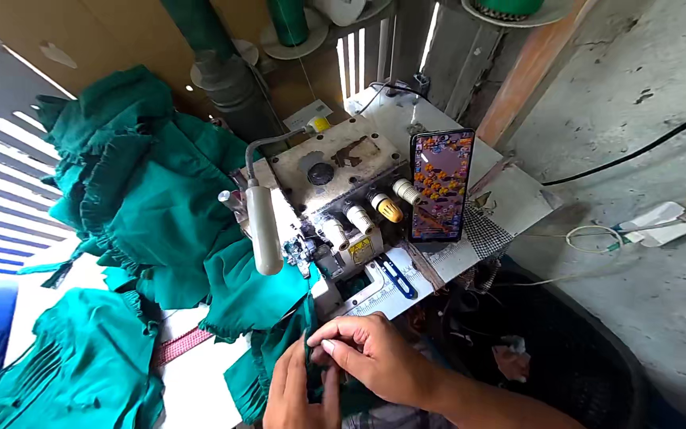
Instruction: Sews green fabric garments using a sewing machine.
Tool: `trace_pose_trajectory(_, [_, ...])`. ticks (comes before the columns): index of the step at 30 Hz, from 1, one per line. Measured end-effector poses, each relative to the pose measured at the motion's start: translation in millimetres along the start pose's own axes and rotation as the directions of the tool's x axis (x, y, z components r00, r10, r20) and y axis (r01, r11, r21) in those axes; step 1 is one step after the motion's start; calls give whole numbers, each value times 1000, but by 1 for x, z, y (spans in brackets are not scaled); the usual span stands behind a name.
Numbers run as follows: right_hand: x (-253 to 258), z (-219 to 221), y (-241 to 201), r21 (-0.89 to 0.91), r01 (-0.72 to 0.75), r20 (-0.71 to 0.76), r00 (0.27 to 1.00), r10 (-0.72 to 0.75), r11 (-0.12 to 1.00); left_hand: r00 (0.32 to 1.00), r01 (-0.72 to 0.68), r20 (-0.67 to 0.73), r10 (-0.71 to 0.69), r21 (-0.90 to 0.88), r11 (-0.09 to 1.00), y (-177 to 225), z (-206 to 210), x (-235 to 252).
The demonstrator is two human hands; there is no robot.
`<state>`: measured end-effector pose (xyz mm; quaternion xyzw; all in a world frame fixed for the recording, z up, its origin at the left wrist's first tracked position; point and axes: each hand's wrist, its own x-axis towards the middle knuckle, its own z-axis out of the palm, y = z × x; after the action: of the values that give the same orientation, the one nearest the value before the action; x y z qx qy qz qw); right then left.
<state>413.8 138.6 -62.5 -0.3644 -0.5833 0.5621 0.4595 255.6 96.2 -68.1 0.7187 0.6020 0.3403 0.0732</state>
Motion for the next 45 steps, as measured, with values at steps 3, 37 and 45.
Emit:
trace_pose_trajectory(3, [12,-9,-2,-376,200,-158,948,-275,905,999,11,-43,-9,51,999,-3,-14,9])
trace_pose_trajectory(37, [28,-24,15,-908,261,71,867,-493,328,901,-416,247,357,257,872,-4,-20,68])
trace_pose_trajectory(45, [35,-25,19,-894,263,51,864,-501,363,942,-282,236,237,178,943,-12,-17,72])
